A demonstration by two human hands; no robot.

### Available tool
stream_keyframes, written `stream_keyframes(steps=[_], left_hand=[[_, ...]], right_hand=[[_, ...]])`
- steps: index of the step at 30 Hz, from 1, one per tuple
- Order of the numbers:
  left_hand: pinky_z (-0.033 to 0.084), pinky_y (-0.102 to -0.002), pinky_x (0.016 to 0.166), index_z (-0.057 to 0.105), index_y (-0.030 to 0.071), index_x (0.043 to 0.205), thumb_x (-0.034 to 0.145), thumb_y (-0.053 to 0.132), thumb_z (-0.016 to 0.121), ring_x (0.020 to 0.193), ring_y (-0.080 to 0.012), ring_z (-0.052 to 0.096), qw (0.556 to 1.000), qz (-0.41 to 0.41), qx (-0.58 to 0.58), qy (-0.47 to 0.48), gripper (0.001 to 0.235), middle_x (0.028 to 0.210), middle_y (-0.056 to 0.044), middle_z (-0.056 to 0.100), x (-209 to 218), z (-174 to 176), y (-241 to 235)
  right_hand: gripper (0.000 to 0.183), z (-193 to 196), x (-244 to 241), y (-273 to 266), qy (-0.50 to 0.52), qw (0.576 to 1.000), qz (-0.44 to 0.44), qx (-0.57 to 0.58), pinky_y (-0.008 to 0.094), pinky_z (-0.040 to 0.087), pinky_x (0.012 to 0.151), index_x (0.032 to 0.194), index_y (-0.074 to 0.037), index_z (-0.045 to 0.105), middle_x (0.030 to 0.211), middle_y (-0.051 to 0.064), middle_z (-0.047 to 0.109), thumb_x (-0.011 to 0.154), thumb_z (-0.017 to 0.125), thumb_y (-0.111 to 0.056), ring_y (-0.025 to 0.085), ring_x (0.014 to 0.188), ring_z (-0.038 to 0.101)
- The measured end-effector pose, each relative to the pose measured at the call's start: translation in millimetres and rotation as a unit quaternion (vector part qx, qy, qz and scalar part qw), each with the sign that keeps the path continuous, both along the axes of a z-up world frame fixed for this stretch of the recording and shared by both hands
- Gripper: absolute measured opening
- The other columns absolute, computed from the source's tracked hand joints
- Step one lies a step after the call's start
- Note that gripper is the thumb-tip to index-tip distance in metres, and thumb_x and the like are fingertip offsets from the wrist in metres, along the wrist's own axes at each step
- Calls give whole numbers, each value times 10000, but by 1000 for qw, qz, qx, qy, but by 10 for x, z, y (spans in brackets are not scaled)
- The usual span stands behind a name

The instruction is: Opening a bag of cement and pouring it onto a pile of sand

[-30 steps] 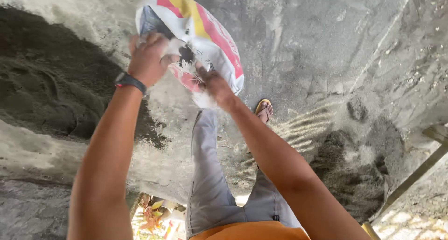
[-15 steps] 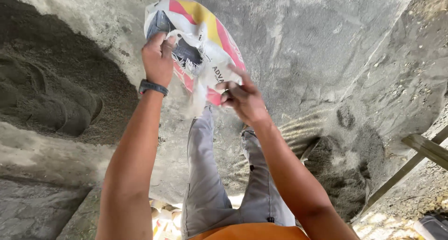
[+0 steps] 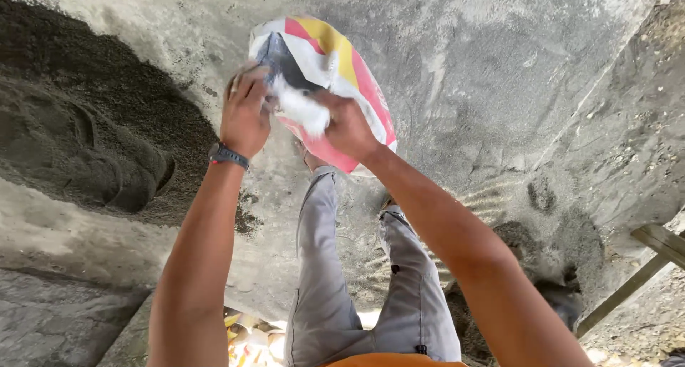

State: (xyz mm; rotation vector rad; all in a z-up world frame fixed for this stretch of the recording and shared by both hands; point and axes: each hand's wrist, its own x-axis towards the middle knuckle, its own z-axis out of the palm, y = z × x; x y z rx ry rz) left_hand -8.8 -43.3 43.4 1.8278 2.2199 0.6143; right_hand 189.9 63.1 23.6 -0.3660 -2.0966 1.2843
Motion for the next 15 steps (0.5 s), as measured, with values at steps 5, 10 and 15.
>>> stream_keyframes(steps=[5,10,15], left_hand=[[464,-570,1039,615,91,971,1065,248,588,960,-483,653,980,42,104,-165,185,870,-171,631,-108,-651,64],[523,-451,661,570,114,985,1048,111,575,771,-350,646,944,175,83,-266,63,746,-165,587,51,-627,349],[432,-421,748,578,116,1055,649,-127,631,616,-274,652,998,4,-52,47,475,735,-32,706,116,-763,652]], right_hand=[[229,-487,-312,33,-11,916,-175,-362,413,542,1058,1266,-92,692,1162,100,766,1051,622,-134,201,1098,716],[170,76,-437,-84,149,691,-226,-670,296,433,522,874,-106,604,660,21,543,1034,560,-141,113,530,495],[330,-44,-37,-384,275,503,-241,-783,239,357,591,721,-160,440,540,-21,261,1049,468,-170,114,491,236]])
